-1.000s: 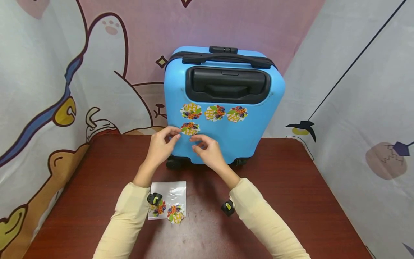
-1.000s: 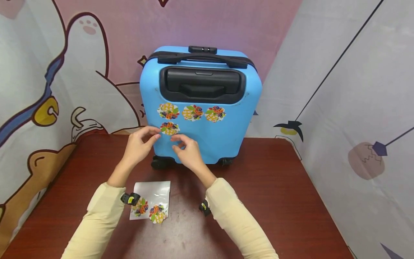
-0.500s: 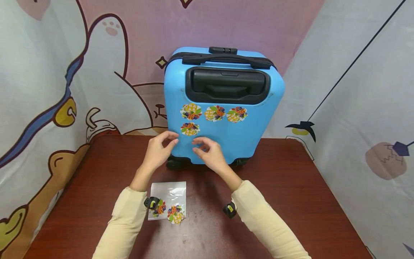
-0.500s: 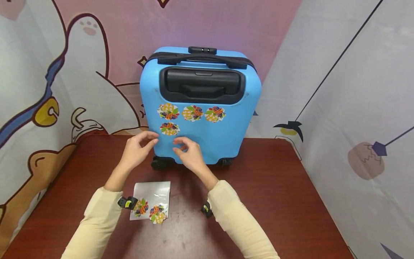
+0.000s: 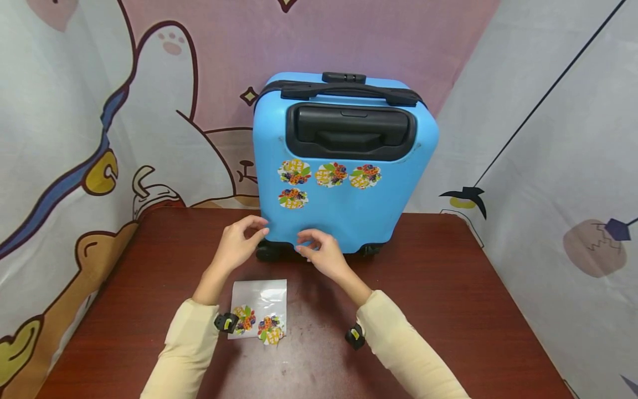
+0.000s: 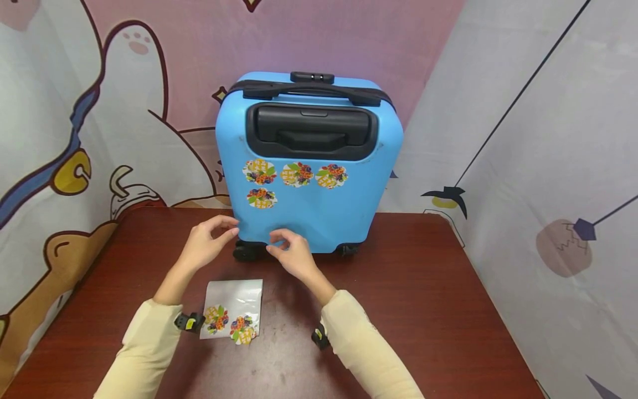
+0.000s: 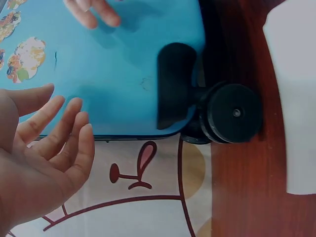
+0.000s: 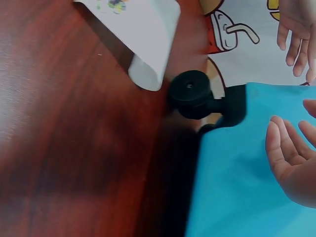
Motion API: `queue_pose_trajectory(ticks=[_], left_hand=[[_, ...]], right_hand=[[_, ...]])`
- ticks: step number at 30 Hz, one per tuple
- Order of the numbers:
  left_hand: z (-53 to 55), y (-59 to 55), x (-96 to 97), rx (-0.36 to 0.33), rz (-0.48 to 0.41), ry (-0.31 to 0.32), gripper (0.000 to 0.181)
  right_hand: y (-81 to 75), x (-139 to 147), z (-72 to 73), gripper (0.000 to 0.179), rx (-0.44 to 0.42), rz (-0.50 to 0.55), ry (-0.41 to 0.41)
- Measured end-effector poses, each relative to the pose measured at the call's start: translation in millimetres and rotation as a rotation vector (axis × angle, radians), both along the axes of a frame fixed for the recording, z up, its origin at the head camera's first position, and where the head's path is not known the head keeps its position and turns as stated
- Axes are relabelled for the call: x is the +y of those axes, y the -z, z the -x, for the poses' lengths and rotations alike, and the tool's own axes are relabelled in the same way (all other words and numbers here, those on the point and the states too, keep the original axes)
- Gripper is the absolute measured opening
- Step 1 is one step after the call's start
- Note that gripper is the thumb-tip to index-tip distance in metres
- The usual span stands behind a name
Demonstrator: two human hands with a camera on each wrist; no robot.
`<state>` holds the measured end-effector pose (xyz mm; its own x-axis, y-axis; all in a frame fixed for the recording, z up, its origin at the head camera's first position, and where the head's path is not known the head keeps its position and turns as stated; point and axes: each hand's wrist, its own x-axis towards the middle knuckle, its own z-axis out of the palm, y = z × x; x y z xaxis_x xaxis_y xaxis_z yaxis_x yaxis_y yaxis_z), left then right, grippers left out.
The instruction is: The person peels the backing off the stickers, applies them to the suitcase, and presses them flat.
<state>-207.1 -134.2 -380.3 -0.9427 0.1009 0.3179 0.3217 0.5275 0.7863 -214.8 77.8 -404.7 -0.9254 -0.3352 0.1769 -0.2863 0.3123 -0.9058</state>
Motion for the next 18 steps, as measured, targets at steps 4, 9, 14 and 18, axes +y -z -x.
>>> queue_pose_trajectory(ticks=[4,9,14,18], left_hand=[[-4.2,8.3,-5.0,-0.054,0.027,-0.006,0.021],[-9.3,21.6,-12.7,-0.099,0.054,-0.010,0.020],[-15.8,34.3,-20.3,-0.143,0.073,-0.025,0.019],[-21.8,42.6,-25.6,-0.177,0.095,-0.036,0.018]], right_hand=[[12.7,1,-6.6,0.029,-0.062,-0.009,-0.014],[32.9,1,-13.5,0.025,-0.124,-0.015,-0.030],[51.1,0,-19.0,0.021,-0.130,-0.025,-0.046],[61.6,-1,-24.0,0.018,-0.136,-0.040,-0.062]])
